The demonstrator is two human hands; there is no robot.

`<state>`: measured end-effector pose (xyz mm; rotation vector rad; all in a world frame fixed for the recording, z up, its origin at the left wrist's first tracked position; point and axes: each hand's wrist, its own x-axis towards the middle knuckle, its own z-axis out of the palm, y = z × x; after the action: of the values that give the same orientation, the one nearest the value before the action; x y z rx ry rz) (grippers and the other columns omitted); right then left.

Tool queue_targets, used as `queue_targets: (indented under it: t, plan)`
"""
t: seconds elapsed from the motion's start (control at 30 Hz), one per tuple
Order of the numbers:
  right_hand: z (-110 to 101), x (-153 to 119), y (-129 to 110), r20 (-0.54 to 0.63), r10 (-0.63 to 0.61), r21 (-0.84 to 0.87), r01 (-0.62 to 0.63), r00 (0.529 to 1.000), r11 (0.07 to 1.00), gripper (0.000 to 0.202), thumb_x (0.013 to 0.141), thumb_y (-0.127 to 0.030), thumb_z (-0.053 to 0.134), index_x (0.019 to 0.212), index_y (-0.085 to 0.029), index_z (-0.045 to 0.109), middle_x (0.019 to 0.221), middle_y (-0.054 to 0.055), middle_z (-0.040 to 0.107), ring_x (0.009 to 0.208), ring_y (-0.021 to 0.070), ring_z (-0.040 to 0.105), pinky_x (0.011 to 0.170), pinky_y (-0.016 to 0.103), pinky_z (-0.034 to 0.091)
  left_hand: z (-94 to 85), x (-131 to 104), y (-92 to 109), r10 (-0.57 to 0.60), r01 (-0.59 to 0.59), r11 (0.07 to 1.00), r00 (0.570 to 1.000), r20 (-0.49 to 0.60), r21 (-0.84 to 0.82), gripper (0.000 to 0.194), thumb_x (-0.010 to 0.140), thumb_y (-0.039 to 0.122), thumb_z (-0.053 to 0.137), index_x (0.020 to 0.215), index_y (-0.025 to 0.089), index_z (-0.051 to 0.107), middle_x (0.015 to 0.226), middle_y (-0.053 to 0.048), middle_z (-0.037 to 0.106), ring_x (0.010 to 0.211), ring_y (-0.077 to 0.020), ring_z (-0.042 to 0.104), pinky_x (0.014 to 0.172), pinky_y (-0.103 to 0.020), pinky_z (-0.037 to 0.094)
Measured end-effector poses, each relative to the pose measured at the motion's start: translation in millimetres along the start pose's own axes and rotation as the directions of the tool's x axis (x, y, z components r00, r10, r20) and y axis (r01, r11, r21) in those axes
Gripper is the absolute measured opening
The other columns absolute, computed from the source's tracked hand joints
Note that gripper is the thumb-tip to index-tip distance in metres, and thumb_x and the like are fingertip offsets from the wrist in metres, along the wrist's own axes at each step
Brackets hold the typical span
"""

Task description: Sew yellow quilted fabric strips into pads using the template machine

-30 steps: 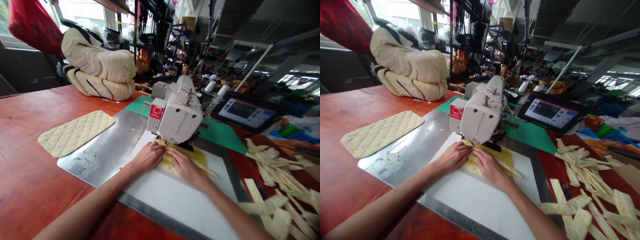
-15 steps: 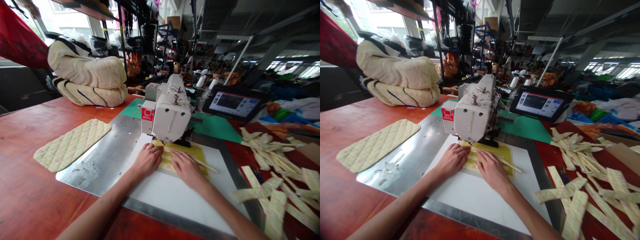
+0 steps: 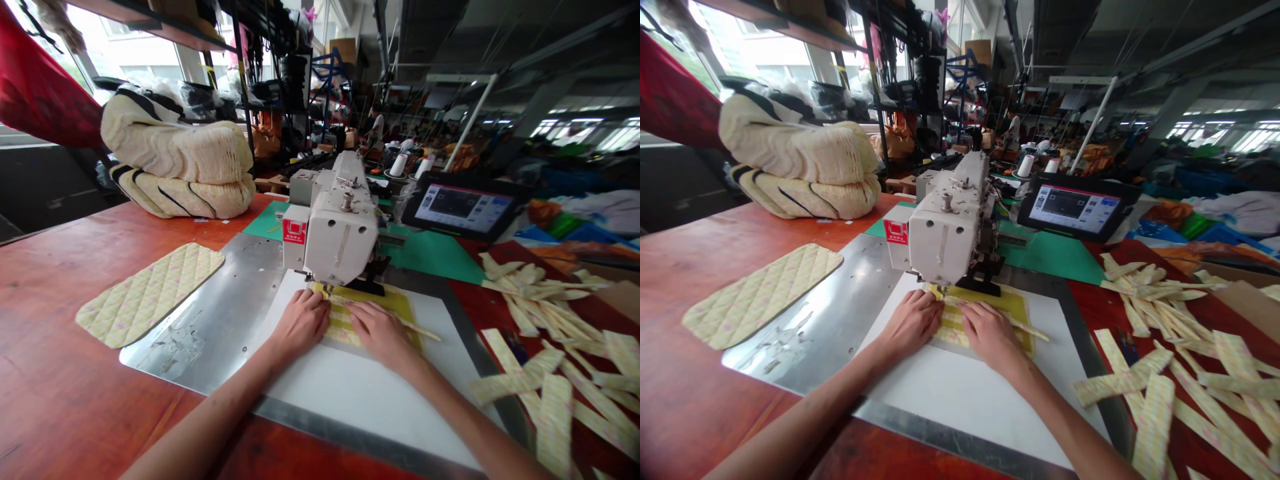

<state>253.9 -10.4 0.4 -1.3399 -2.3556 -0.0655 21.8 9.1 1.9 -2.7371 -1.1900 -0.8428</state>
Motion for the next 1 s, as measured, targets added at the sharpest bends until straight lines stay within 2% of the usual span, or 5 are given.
queue_targets:
  t: [0.23,0.4,0.6,0.83,1.0]
  plan:
    - [6,5,18,-0.028,-0.007,0.03,0.008,1.0,1.0,0.038,0.1,-0.021,0.043,0.131,-0.024,0.065,0.132,0.001,0.061,0.12,0.014,0.059,0.106,0.032,0.051,6.9,7,-1,-0.023,0.023,1.0,1.0,0.01,0.016,0.029,0.1,0.025,0.045,0.084,0.015,0.068,0.076,-0.006,0.064,0.077,-0.0214,0.056,0.076,-0.038,0.038]
    - [10,12,17,-0.013,-0.002,0.056,0.003,1.0,0.998,0.042,0.098,-0.018,0.042,0.135,-0.022,0.062,0.136,0.002,0.058,0.124,0.014,0.058,0.11,0.033,0.05,4.9,7,-10,-0.063,0.063,0.998,0.997,0.04,0.001,0.03,0.1,0.025,0.046,0.076,0.016,0.061,0.072,-0.004,0.066,0.069,-0.0179,0.06,0.074,-0.034,0.038]
    - [15,14,6,-0.032,0.011,0.102,-0.008,0.999,0.995,0.044,0.097,-0.017,0.043,0.137,-0.022,0.062,0.137,0.004,0.057,0.127,0.0147,0.057,0.112,0.034,0.049,-0.9,-5,-19,-0.164,0.165,0.986,0.984,0.066,-0.003,0.028,0.103,0.03,0.044,0.081,0.019,0.057,0.072,-0.002,0.067,0.06,-0.0156,0.061,0.058,-0.028,0.03]
    - [11,3,-3,-0.035,0.023,0.117,-0.019,0.999,0.993,0.045,0.096,-0.015,0.044,0.137,-0.023,0.062,0.136,0.003,0.058,0.125,0.0151,0.058,0.109,0.033,0.05,-5.2,-17,-11,-0.19,0.194,0.981,0.975,0.112,-0.024,0.02,0.102,0.03,0.045,0.092,0.021,0.06,0.077,0.0,0.068,0.063,-0.0166,0.063,0.059,-0.026,0.032]
    - [9,-6,1,-0.05,0.041,0.101,-0.036,0.998,0.994,0.046,0.095,-0.012,0.044,0.135,-0.025,0.063,0.136,0.002,0.058,0.123,0.0151,0.058,0.109,0.034,0.05,-2.6,-15,1,-0.202,0.213,0.975,0.968,0.148,-0.061,0.02,0.101,0.03,0.045,0.105,0.022,0.063,0.081,-0.002,0.07,0.069,-0.019,0.066,0.062,-0.027,0.035]
